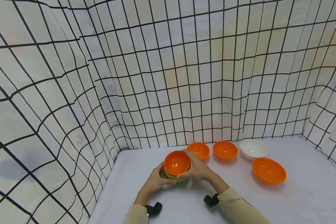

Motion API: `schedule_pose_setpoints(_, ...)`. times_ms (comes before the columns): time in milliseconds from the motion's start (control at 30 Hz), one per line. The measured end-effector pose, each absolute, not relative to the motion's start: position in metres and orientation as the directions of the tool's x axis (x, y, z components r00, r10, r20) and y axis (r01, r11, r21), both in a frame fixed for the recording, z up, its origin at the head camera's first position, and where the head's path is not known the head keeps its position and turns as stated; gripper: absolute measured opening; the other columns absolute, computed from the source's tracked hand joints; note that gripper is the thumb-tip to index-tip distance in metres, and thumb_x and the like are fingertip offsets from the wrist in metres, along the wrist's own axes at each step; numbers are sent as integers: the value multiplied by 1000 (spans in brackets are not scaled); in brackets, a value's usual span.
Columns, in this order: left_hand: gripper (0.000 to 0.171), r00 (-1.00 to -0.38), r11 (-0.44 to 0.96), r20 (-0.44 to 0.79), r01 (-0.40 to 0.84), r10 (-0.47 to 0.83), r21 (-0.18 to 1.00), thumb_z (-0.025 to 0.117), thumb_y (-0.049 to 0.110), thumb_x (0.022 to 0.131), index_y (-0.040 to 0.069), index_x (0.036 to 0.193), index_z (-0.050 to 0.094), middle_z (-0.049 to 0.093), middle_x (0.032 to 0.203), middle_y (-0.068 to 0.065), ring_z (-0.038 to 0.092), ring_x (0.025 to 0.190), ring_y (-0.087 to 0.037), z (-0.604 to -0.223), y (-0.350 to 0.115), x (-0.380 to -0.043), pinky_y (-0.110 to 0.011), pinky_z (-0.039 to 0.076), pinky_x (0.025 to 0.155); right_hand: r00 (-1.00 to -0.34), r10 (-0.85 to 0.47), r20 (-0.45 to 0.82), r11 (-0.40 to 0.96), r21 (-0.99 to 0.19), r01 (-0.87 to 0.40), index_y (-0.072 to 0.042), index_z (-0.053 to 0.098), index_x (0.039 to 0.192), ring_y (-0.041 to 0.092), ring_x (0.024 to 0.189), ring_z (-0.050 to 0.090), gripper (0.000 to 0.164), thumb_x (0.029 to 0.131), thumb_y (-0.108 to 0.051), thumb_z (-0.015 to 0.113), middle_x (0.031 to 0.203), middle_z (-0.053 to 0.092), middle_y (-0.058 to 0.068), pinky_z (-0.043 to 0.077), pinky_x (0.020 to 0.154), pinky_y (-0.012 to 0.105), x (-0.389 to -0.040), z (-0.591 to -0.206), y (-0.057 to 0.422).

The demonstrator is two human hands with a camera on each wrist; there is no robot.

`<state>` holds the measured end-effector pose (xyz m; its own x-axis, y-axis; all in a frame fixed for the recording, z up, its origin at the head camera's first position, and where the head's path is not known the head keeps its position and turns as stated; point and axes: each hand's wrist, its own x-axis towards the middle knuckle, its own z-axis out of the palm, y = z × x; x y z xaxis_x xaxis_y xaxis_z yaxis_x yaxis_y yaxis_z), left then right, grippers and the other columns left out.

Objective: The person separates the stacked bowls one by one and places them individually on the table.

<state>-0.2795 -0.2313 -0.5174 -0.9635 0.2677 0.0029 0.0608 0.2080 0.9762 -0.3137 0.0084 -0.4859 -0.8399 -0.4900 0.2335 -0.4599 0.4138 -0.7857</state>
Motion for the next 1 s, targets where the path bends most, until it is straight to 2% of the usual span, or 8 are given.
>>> schedule_pose_setpoints(267,99,-962,217,5,66,273,974,92,20,76,19,158,36,48,157,-10,50,143,-32,-519,-231,-279,-46,42,121,-839,-479,257,355,-818,-453,-15,37,156,26,130,55,108,69,-43,94,149,52,4,55,106,51,-313,-483,10)
schedule_pose_setpoints(500,101,-963,205,-6,52,270,977,93,22,74,20,158,36,50,156,-6,50,143,-29,-520,-231,-279,-44,41,122,-855,-446,264,357,-824,-440,-16,37,155,26,129,56,107,69,-44,94,148,53,3,56,105,51,-310,-477,13)
schedule_pose_setpoints(700,104,-962,212,-2,58,272,975,93,23,74,19,159,34,49,157,-8,49,144,-31,-520,-232,-278,-47,40,122,-870,-408,276,347,-835,-428,-20,37,156,26,127,57,105,70,-43,94,148,53,2,57,104,50,-307,-474,18)
schedule_pose_setpoints(833,103,-962,223,0,63,271,973,93,24,74,21,159,34,48,158,-6,49,144,-31,-520,-232,-278,-49,39,123,-876,-390,285,327,-846,-421,-24,37,155,25,126,57,105,69,-41,95,147,54,-1,57,104,49,-305,-471,22)
schedule_pose_setpoints(1000,102,-963,232,1,66,269,970,93,25,74,24,158,36,49,158,-3,48,145,-29,-520,-233,-279,-50,36,124,-873,-380,306,298,-853,-429,-24,35,157,25,127,57,106,70,-39,95,147,54,-1,56,105,49,-303,-468,29)
